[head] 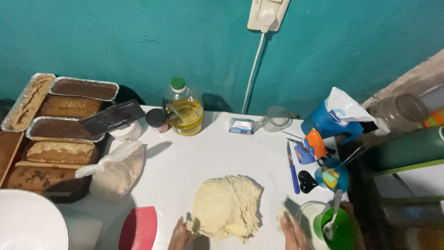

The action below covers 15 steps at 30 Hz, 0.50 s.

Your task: Kneading dough on a white table as part of a food preparation task.

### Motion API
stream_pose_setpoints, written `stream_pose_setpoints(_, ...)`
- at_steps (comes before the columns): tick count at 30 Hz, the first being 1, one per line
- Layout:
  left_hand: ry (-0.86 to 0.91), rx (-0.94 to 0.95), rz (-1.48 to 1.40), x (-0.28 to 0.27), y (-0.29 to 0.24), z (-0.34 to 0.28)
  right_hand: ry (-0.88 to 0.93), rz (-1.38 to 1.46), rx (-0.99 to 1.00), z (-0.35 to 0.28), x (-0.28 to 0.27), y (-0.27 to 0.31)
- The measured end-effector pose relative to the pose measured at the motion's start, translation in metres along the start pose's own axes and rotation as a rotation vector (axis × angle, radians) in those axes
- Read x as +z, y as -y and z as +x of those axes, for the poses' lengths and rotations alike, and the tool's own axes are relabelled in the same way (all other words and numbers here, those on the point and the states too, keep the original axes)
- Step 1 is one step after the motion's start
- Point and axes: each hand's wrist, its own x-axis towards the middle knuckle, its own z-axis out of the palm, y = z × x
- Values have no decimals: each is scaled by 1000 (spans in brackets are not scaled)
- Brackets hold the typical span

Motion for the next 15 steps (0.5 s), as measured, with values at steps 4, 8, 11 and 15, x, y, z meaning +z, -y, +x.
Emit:
stream_pose_setpoints(4,-46,-291,-274,58,-125,62,19,507,314,66,15,-17)
stream_pose_setpoints(8,22,-502,-426,135,-248,54,423,880,320,83,52,88)
stream_pose_setpoints(11,76,-627,-302,174,-295,43,416,759,446,71,69,178)
stream_pose_setpoints(15,92,-380,-490,157,-253,75,330,322,-331,56,72,171)
